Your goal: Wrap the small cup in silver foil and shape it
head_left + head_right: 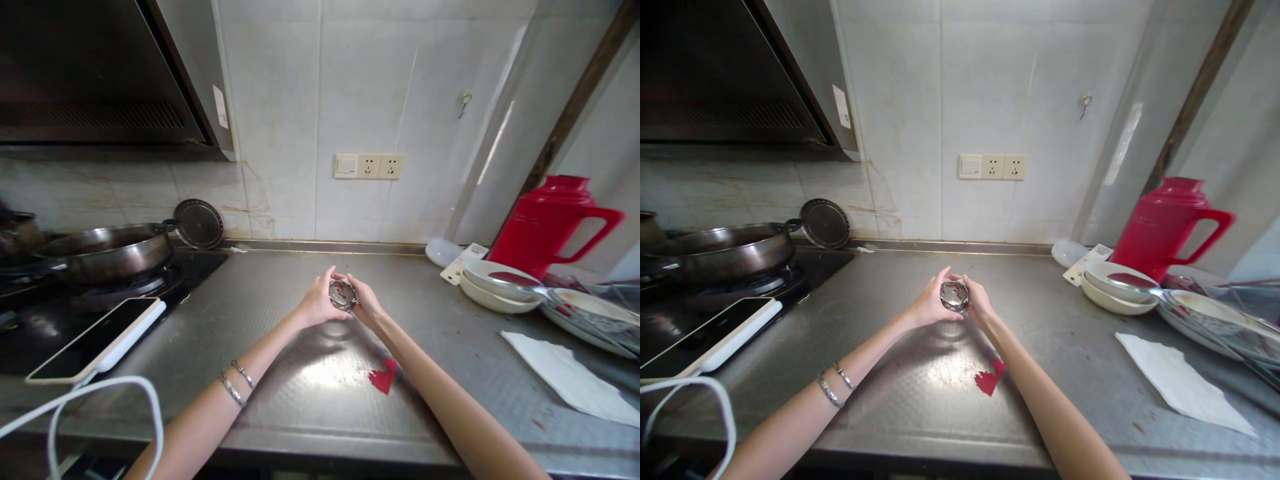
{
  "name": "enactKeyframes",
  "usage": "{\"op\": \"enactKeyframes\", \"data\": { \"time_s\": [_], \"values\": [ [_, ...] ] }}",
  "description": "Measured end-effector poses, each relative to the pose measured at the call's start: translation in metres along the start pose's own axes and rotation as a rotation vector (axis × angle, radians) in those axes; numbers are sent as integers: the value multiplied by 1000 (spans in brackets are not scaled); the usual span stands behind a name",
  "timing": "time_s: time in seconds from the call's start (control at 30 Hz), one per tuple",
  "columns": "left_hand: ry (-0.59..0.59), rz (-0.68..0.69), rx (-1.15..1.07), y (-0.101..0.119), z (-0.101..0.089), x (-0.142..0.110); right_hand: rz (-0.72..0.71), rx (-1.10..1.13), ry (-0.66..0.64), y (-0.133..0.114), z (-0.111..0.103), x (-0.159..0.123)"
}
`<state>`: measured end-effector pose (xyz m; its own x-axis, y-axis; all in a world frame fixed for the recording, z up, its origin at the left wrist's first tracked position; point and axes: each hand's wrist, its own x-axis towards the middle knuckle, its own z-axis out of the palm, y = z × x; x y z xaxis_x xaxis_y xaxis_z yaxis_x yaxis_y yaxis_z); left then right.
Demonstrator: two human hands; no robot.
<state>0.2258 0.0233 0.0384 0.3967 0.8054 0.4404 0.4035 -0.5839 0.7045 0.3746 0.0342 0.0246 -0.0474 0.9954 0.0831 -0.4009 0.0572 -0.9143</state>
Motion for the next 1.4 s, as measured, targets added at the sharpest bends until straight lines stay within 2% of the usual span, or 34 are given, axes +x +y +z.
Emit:
{"op": "enactKeyframes", "data": {
  "time_s": [0.17, 0.33, 0.6, 0.87, 1.03, 1.17, 1.27, 1.4],
  "values": [
    [-72, 39, 5, 1, 0, -2, 57, -57, 31, 1, -7, 5],
    [-134, 28, -138, -2, 3, -2, 34, -82, -5, 4, -7, 7],
    [-119, 28, -188, -6, 5, -3, 31, -45, -112, 5, -4, 2],
    [-102, -73, -140, 3, 7, -4, -10, -88, -121, 8, -8, 3],
    [-44, -92, -118, 6, 6, -3, -71, -108, -90, 12, -9, 6],
    [3, -84, -91, 4, 8, -2, -63, -52, 7, 15, -4, 5],
    [80, -62, -77, 0, 14, -2, -42, 24, 84, 14, 0, 2],
    [166, -66, -109, -8, 25, -3, -41, 46, 104, 11, 4, -3]
  ]
}}
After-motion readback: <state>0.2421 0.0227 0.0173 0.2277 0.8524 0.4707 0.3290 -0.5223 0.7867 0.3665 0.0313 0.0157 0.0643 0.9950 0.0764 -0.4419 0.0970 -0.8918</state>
